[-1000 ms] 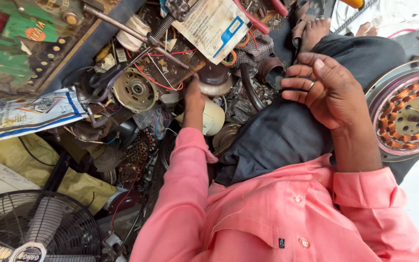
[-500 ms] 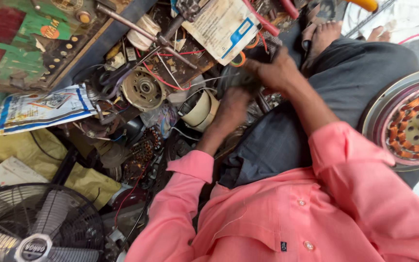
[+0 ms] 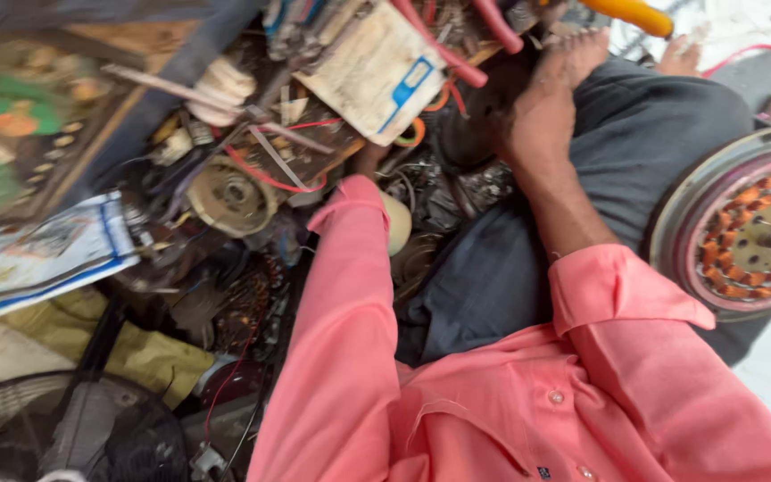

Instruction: The person disassembles a ceiling fan motor using a bearing puller, removes a metal cover, and applies grease from a tube to the center of the motor assembly.

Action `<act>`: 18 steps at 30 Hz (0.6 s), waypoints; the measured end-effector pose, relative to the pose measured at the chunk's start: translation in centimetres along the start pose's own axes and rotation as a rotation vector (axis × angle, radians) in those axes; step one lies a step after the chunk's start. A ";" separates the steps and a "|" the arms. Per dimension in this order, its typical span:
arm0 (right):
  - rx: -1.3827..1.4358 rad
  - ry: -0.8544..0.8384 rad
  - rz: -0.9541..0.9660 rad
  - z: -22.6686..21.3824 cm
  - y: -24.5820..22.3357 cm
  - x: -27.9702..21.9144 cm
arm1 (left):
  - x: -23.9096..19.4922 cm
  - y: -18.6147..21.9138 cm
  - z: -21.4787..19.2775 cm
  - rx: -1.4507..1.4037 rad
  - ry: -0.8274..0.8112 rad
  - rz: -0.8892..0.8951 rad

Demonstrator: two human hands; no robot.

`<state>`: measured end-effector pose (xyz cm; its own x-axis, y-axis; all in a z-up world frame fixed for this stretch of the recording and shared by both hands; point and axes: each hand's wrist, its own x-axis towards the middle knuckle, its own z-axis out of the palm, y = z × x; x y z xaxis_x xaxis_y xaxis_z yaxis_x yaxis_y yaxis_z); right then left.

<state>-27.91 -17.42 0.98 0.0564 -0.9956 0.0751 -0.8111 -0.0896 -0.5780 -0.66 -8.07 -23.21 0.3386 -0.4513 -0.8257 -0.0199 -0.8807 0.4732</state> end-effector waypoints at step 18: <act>0.221 -0.423 0.319 4.0 0.1 -0.4 | -17.4 3.2 -2.7 -0.628 -0.477 0.246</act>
<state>-25.65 -17.18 -2.38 0.0937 -0.8949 -0.4364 -0.6881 0.2586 -0.6780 -4.12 -2.61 -6.48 -0.0452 -0.7580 -0.6506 0.5362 -0.5680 0.6244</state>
